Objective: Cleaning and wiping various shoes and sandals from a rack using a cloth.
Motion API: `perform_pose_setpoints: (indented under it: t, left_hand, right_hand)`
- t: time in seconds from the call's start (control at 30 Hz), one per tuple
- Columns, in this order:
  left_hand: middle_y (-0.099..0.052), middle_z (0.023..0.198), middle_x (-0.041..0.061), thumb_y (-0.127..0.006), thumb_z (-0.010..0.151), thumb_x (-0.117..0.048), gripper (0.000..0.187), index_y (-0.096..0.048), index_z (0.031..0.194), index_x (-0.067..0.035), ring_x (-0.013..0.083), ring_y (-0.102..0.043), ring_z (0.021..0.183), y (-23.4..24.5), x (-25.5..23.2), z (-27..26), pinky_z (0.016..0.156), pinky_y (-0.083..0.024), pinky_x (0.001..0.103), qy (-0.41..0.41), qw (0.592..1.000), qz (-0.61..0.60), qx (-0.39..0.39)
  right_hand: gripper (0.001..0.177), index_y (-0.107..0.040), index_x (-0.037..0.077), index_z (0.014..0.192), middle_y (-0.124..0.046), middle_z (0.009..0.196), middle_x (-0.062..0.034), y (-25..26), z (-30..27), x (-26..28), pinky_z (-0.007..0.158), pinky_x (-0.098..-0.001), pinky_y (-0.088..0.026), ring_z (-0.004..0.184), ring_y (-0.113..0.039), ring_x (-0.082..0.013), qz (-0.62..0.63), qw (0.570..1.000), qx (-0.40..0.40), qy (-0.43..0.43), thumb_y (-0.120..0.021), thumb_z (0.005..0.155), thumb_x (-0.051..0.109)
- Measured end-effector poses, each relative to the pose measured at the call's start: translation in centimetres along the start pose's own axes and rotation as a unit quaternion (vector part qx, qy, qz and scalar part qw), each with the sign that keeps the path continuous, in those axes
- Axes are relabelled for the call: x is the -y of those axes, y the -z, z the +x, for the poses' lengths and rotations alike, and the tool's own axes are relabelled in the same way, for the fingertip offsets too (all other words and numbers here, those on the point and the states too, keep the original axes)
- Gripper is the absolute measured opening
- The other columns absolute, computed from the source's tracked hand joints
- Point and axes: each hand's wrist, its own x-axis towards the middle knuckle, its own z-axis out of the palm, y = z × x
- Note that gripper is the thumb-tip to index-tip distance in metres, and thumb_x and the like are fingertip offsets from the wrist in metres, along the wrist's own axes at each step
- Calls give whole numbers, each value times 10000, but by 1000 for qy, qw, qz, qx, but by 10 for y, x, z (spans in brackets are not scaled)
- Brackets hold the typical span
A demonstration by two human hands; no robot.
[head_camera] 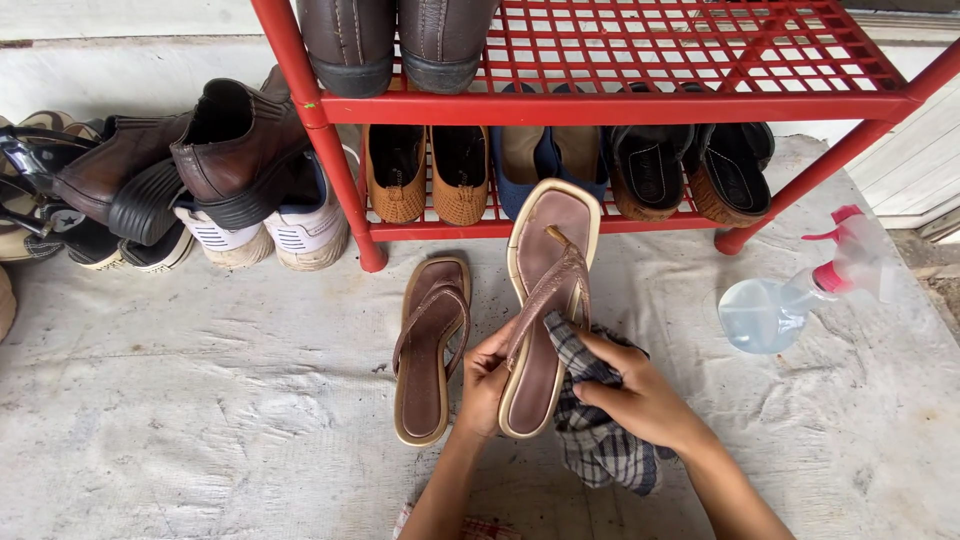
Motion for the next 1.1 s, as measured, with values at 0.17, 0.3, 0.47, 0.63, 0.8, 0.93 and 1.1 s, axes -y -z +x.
perform_pose_setpoints:
  t: [0.17,0.3,0.47,0.63,0.8,0.93,1.1]
  left_hand:
    - [-768,1193,146,-530,880,180,574,-607,1415,-12,155,-736,973,10,16,-1,894,-595,293,-44,996,76,17]
    - [-767,1198,152,-501,859,201,607,-602,1419,-9,147,-732,992,8,15,-5,912,-590,282,-20,998,52,15]
    - [-764,1179,162,-535,899,168,574,-586,1442,-11,149,-726,959,8,25,-4,876,-589,285,-1,1000,19,3]
    - [-738,1230,136,-533,919,135,549,-587,1452,12,136,-708,995,-1,11,-5,897,-577,279,7,1000,-18,2]
    - [-720,1256,119,-565,943,71,512,-561,1452,13,134,-710,1015,-4,-4,-5,896,-587,293,2,999,-40,-26]
    - [-721,1258,113,-582,958,48,502,-568,1458,10,126,-704,1001,-7,-8,-5,872,-591,287,-4,999,-33,-20]
    - [-747,1125,128,-602,998,36,390,-639,1386,37,151,-707,872,1,8,-4,750,-601,296,-1,996,-85,-24]
  right_hand:
    - [609,-581,46,1423,-651,1402,-130,-1,17,28,1181,-389,-360,1304,-598,-241,-103,994,-25,-27,-710,843,180]
    - [558,-641,63,1378,-693,1343,-128,-1,16,20,1122,-371,-415,1226,-654,-246,-122,991,-30,-38,-706,837,181]
    - [522,-629,42,1354,-727,1312,-146,-7,6,8,1078,-378,-466,1161,-713,-232,-40,999,6,8,-685,841,118]
    - [568,-663,164,1368,-822,1137,-102,-21,-8,27,928,-376,-563,941,-746,-227,1,994,52,-94,-623,809,70]
    - [594,-693,117,1351,-787,1120,-149,-47,-30,4,895,-399,-509,925,-695,-279,-54,972,3,228,-677,764,21]
    - [598,-701,159,1341,-791,993,-117,-43,-30,21,774,-393,-519,715,-666,-266,-58,979,51,190,-683,758,30]
    - [564,-726,157,1342,-772,907,-148,-30,-39,-6,657,-380,-543,658,-691,-252,-12,967,229,111,-663,807,-8]
